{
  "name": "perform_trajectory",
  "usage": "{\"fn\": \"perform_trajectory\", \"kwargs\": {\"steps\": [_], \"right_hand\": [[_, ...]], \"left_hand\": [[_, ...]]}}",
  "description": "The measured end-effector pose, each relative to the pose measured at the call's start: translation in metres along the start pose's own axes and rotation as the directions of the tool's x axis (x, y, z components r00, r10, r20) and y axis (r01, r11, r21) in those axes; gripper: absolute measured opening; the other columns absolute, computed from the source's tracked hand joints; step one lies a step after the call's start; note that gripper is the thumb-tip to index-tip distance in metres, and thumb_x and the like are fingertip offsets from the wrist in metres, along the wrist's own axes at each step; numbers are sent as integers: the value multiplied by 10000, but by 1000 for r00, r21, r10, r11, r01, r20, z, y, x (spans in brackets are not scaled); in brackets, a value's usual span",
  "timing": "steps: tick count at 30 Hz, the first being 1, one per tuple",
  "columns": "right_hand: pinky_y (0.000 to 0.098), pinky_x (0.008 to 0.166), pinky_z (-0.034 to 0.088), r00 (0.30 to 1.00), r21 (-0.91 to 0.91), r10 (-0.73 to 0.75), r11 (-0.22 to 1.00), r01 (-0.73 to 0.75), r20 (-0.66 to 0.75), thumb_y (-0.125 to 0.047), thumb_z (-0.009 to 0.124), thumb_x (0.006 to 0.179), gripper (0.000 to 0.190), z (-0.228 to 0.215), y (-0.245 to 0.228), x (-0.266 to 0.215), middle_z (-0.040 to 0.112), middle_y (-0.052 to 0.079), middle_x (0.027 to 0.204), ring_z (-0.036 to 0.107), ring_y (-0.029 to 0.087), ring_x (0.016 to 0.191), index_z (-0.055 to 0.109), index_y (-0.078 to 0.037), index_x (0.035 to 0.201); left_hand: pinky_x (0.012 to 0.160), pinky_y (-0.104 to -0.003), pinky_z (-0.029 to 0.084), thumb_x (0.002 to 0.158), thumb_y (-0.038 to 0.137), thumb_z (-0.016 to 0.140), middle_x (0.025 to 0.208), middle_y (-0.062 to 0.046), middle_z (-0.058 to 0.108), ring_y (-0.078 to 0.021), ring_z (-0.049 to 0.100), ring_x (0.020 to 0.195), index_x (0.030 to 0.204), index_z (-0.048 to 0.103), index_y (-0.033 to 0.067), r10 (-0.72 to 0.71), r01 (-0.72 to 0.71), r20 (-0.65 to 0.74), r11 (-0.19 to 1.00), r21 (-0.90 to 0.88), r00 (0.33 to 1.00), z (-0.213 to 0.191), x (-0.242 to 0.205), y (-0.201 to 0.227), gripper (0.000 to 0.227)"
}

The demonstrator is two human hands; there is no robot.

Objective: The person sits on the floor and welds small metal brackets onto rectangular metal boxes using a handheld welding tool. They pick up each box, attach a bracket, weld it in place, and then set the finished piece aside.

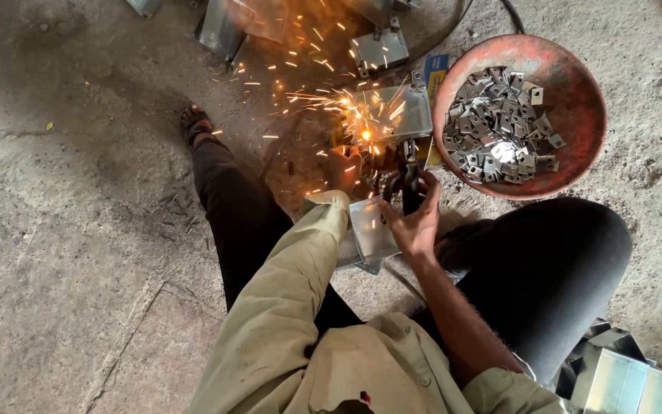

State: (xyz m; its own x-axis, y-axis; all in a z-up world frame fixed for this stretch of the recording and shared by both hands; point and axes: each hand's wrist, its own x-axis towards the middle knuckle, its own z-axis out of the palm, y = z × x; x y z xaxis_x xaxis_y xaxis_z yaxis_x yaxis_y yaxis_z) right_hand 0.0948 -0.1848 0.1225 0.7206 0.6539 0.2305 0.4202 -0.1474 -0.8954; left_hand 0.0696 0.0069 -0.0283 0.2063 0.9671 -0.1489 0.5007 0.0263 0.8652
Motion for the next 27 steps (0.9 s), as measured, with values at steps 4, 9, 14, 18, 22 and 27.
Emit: {"fn": "perform_trajectory", "kwargs": {"steps": [4, 9, 14, 18, 22, 27], "right_hand": [[416, 920, 627, 998, -6, 65, 998, -65, 2, -96, 856, 768, 806, -4, -7, 0, 619, 200, 1225, 683, 316, 1098, 370, -56, 1410], [398, 883, 636, 994, 5, 112, 994, -112, 0, -139, 865, 764, 807, -7, -16, 3, 633, 184, 1192, 701, 291, 1041, 375, -54, 1399], [363, 816, 615, 992, 72, 126, 989, -128, 27, -83, 832, 764, 773, -7, -30, 2, 662, 159, 1161, 694, 231, 990, 405, -43, 1407], [317, 809, 612, 995, 160, 81, 983, -90, 64, -58, 820, 796, 738, -7, -36, 4, 679, 127, 1176, 707, 194, 970, 425, -56, 1419], [360, 872, 595, 974, -7, -221, 975, 221, -55, 29, 793, 776, 772, -10, -40, 10, 615, 168, 1281, 670, 288, 1077, 429, -74, 1449], [430, 675, 565, 829, 697, 539, 653, -298, -150, -258, 701, 803, 626, -43, -25, 36, 595, 62, 1002, 644, 206, 786, 406, -183, 1350]], "left_hand": [[632, -458, 527, 846, 234, 619, 648, -177, 685, -318, 703, 621, 769, 750, 36, 10, -9, 57, 1000, -16, 998, -4, 1, -1, 249], [678, -436, 546, 809, 203, 610, 749, -174, 734, -318, 721, 697, 838, 794, 65, 39, -38, 8, 997, -62, 999, 0, 1, -3, 232], [699, -436, 553, 794, 224, 632, 795, -171, 752, -323, 725, 734, 872, 807, 81, 7, -6, 28, 999, -46, 1000, -1, 1, -6, 239], [707, -448, 553, 800, 253, 657, 803, -181, 752, -337, 726, 750, 874, 804, 80, -4, 5, 20, 1000, -27, 1000, 3, 1, -6, 239], [714, -460, 553, 806, 283, 681, 810, -191, 752, -350, 726, 766, 875, 801, 79, -42, 42, 10, 999, -2, 999, 5, 0, -6, 246], [723, -475, 553, 813, 319, 712, 820, -204, 751, -367, 728, 785, 877, 798, 78, -77, 75, 31, 996, 44, 997, 2, 8, -6, 264]]}}
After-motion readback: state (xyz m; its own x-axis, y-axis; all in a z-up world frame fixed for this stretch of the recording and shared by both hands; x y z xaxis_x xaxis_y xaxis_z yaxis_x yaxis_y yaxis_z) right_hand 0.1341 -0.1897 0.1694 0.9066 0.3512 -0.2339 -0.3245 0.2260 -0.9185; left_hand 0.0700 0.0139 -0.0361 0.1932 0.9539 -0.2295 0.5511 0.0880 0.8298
